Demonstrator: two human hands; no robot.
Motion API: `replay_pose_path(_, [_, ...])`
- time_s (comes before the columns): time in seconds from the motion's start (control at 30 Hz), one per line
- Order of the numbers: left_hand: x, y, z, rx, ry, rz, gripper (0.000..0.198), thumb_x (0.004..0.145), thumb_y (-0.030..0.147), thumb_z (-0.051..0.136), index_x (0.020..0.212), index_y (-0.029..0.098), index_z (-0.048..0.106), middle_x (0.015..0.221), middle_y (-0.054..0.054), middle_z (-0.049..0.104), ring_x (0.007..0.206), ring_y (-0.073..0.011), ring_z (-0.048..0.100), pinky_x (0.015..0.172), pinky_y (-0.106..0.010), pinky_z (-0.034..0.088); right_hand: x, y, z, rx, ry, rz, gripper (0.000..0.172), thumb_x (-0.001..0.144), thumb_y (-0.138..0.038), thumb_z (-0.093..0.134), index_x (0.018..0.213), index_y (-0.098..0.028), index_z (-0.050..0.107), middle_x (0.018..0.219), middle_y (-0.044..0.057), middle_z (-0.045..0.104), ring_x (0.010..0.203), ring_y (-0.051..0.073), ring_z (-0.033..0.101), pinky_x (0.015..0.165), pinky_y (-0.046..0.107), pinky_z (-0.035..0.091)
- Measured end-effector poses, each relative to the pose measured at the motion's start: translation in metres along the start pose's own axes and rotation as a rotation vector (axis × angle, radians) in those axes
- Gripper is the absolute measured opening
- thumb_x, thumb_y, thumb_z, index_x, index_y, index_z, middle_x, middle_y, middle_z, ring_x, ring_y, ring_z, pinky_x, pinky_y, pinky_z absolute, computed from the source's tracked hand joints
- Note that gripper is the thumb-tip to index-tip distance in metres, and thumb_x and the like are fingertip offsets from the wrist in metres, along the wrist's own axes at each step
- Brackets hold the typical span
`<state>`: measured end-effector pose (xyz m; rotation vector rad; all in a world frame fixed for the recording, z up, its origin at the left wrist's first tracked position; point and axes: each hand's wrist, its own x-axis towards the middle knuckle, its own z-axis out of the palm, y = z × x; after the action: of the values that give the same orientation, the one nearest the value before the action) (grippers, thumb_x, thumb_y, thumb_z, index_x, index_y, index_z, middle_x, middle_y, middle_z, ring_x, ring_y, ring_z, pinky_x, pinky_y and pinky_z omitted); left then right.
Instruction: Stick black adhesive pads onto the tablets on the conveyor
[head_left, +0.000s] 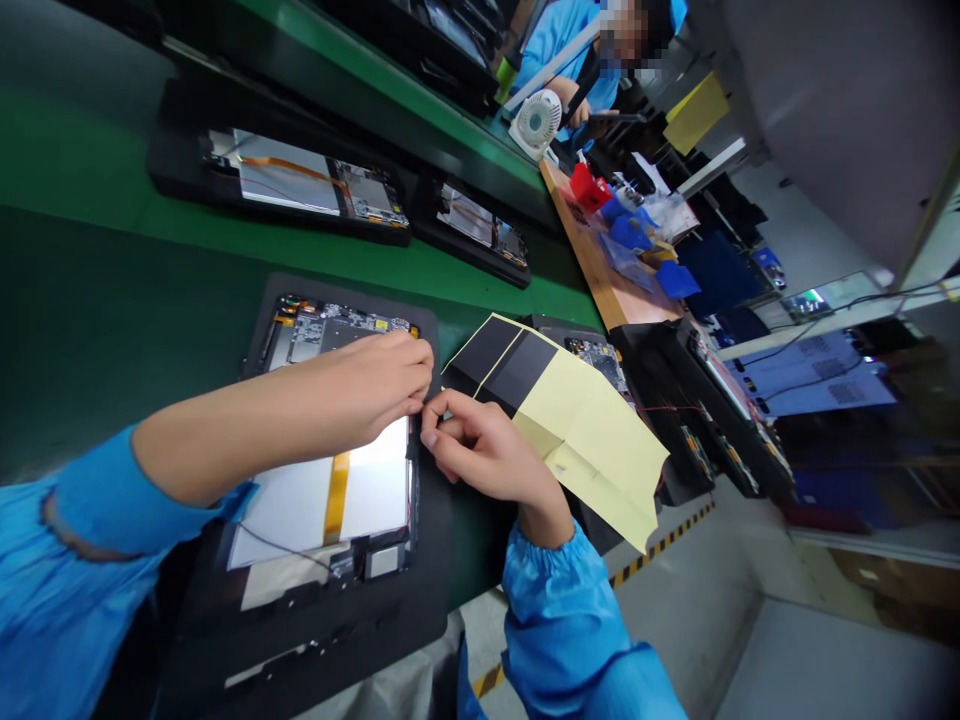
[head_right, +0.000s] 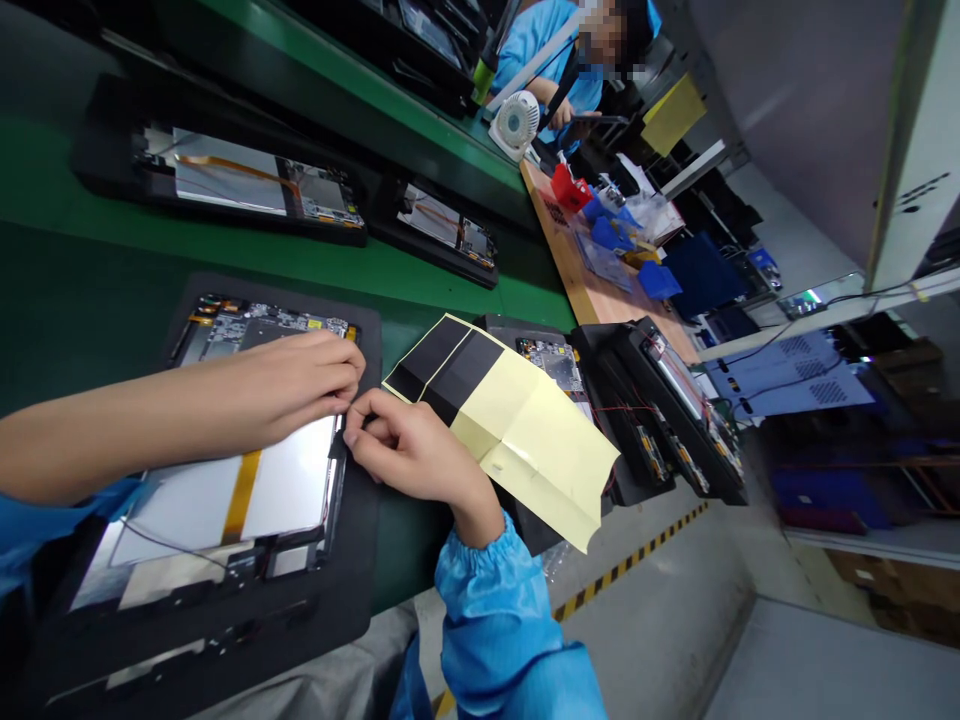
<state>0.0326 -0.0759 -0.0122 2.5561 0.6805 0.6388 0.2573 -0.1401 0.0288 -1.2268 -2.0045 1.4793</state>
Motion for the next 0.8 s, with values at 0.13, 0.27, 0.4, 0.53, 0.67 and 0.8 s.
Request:
replay_pose_path(0.13, [0.001,0.001,-0.003,-0.006,-0.024,-0.011,0.023,0.103,0.019,0.051,0.081,0.021,0.058,0.095,-0.008,0.065,0.086,-0.0244,0.055,0.082,-0.04,0.046,0.001,-0.001,0.002,-0.047,0.03,-0.006,0.004,0.101,-0.024,0.059,0.1,-0.024,0.056,0.055,-0.013,0.052,0.047,0.008,0.04,0.052,0.021,0.033])
replay_pose_path(0.27, [0.001,0.002,-0.004,-0.016,-0.028,-0.02,0.022,0.102,0.018,0.051,0.082,0.021,0.058,0.095,-0.007,0.064,0.086,-0.0248,0.056,0.083,-0.04,0.045,-0.001,0.0,0.007,-0.103,0.077,-0.011,0.01,0.104,-0.031,0.06,0.099,-0.024,0.055,0.053,-0.014,0.043,0.047,0.009,0.036,0.053,0.022,0.031])
replay_pose_path(0.4, [0.0,0.002,-0.004,-0.013,-0.027,-0.02,0.024,0.104,0.02,0.049,0.082,0.021,0.059,0.095,-0.008,0.065,0.085,-0.0245,0.055,0.081,-0.04,0.045,-0.005,0.003,0.01,-0.113,0.104,-0.031,0.011,0.106,-0.033,0.058,0.1,-0.025,0.054,0.055,-0.013,0.042,0.049,0.01,0.036,0.054,0.023,0.032])
replay_pose_path(0.53, [0.0,0.0,-0.002,-0.017,-0.014,-0.016,0.026,0.105,0.02,0.048,0.082,0.021,0.059,0.097,-0.008,0.066,0.086,-0.0242,0.056,0.083,-0.041,0.047,-0.007,0.005,0.011,-0.116,0.126,-0.074,0.012,0.108,-0.034,0.057,0.101,-0.025,0.053,0.056,-0.013,0.041,0.051,0.01,0.035,0.057,0.024,0.033])
replay_pose_path(0.67, [0.0,0.001,0.0,-0.033,-0.009,-0.011,0.025,0.104,0.019,0.049,0.082,0.021,0.059,0.098,-0.009,0.066,0.086,-0.0249,0.055,0.082,-0.041,0.045,-0.006,0.005,0.012,-0.171,0.136,-0.091,0.011,0.107,-0.033,0.057,0.1,-0.025,0.054,0.056,-0.013,0.038,0.051,0.01,0.033,0.058,0.025,0.032])
replay_pose_path(0.8, [0.0,0.002,-0.001,-0.02,-0.019,-0.012,0.025,0.104,0.018,0.048,0.081,0.021,0.058,0.098,-0.01,0.065,0.086,-0.0255,0.054,0.081,-0.041,0.044,-0.004,0.004,0.018,-0.233,0.187,-0.084,0.01,0.106,-0.031,0.058,0.098,-0.025,0.057,0.056,-0.013,0.037,0.051,0.011,0.036,0.059,0.025,0.032])
